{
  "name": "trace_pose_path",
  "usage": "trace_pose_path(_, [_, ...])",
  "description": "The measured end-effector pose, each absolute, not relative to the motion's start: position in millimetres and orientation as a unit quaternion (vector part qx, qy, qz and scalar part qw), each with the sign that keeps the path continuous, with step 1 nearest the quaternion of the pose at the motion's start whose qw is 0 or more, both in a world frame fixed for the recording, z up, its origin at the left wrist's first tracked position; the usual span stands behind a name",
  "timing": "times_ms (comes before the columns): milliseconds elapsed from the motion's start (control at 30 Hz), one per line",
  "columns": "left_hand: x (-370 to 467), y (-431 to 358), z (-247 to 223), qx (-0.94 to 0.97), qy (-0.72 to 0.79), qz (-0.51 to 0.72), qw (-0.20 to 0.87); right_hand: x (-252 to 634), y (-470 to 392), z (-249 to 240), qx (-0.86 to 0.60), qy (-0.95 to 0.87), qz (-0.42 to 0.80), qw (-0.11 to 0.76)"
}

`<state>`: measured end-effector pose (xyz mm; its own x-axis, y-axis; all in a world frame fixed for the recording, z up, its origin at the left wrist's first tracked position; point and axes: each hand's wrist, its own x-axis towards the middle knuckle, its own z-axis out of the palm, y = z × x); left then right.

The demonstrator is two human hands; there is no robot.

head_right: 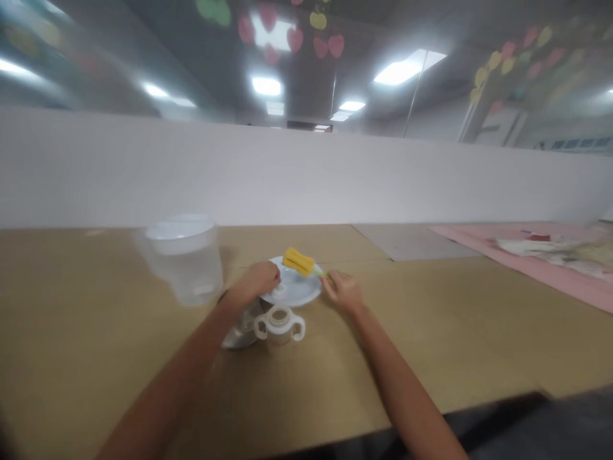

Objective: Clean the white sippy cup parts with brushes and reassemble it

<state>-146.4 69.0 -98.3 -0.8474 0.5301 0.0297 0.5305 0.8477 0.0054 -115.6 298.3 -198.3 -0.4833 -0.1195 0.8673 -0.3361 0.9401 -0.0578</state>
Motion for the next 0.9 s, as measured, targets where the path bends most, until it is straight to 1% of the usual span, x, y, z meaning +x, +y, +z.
trace_pose_path(167, [-163,81,-128,-0.281,-0.958,-0.046,-0.009,-115,296,-198,0.141,-0.854,0.103,0.491])
trace_pose_path(233, [-166,78,-127,-0.293,-0.954,-0.063,-0.028,-114,295,-197,0.141,-0.854,0.101,0.491])
trace_pose_path(333, [-164,67,-108,-0.331,-0.936,-0.110,-0.034,-113,294,-196,0.126,-0.852,0.105,0.498])
trace_pose_path(400, [-160,58,-90,-0.359,-0.914,-0.188,-0.019,-113,293,-196,0.110,-0.845,0.117,0.510])
trace_pose_path(467, [-151,50,-73,-0.384,-0.875,-0.296,-0.006,-113,292,-196,0.086,-0.838,0.141,0.520])
trace_pose_path(533, [-142,45,-60,-0.402,-0.833,-0.379,-0.017,-113,290,-196,0.056,-0.836,0.154,0.524])
trace_pose_path(633, [-131,43,-53,-0.400,-0.810,-0.428,-0.017,-111,287,-196,0.057,-0.841,0.149,0.516])
trace_pose_path(700, [-127,42,-53,-0.371,-0.827,-0.421,0.026,-110,284,-197,0.095,-0.846,0.147,0.504])
trace_pose_path(767, [-124,41,-53,-0.340,-0.855,-0.387,0.062,-108,281,-197,0.120,-0.847,0.148,0.496])
trace_pose_path(833, [-119,36,-50,-0.330,-0.879,-0.337,0.071,-107,280,-197,0.122,-0.848,0.148,0.494])
trace_pose_path(900, [-113,31,-46,-0.331,-0.905,-0.260,0.064,-106,281,-197,0.113,-0.845,0.153,0.499])
